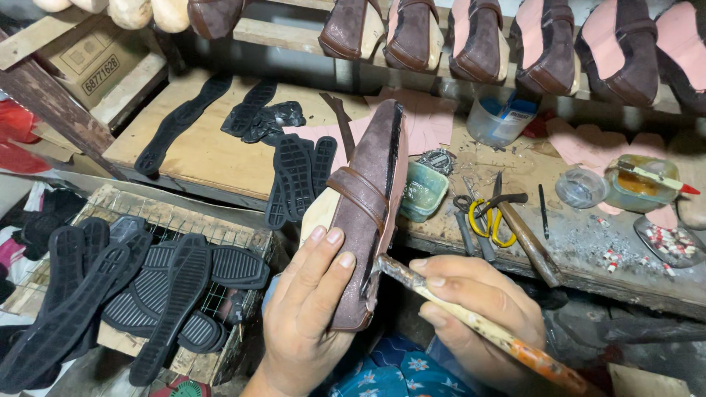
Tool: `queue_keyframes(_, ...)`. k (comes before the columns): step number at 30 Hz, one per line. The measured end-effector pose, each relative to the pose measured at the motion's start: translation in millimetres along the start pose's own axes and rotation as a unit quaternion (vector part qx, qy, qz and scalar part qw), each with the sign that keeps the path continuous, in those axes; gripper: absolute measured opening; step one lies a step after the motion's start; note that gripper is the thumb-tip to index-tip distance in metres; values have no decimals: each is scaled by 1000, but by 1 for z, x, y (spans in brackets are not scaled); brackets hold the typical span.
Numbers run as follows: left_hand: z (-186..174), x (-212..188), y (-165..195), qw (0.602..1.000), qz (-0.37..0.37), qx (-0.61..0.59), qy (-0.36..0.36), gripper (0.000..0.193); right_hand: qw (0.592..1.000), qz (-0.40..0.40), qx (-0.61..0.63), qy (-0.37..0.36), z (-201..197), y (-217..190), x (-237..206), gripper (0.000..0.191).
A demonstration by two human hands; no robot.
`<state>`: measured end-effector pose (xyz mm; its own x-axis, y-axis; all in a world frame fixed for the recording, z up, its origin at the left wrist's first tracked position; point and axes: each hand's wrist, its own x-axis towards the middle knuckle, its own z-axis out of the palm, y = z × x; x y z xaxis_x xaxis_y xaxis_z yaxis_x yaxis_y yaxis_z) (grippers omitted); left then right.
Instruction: The person applies glue to the edges of a brown shoe using a brush. They rotate the shoe to cover different areas and repeatedly dip the brush into a glue container to continue the application.
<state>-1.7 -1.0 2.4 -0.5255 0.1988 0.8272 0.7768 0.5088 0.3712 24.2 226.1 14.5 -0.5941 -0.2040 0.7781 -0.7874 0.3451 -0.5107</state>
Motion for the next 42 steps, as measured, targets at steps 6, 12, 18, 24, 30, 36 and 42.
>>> queue_keyframes(6, 0, 3, 3, 1000, -2, 5, -2, 57, 999, -31, 14, 0, 4, 1, 5, 32)
queue_keyframes(12, 2, 7, 4, 1000, -24, 10, -5, 54, 998, -22, 24, -55, 2, -4, -2, 36)
queue_keyframes(18, -1, 9, 6, 999, -39, 14, -17, 55, 997, -4, 39, -64, 4, -9, -7, 38)
queue_keyframes(24, -1, 9, 5, 998, -67, -9, -20, 60, 994, -21, 5, -111, -3, -14, -2, 40)
queue_keyframes(30, 1, 6, 6, 995, -89, -37, -26, 64, 996, -1, -38, -80, -7, -9, 1, 37)
queue_keyframes(36, 1, 6, 8, 994, -93, -39, -34, 62, 995, 7, -26, -99, -5, -6, 3, 37)
queue_keyframes(42, -1, 7, 7, 994, -94, -34, -31, 61, 994, -29, 8, -106, -2, -8, 7, 35)
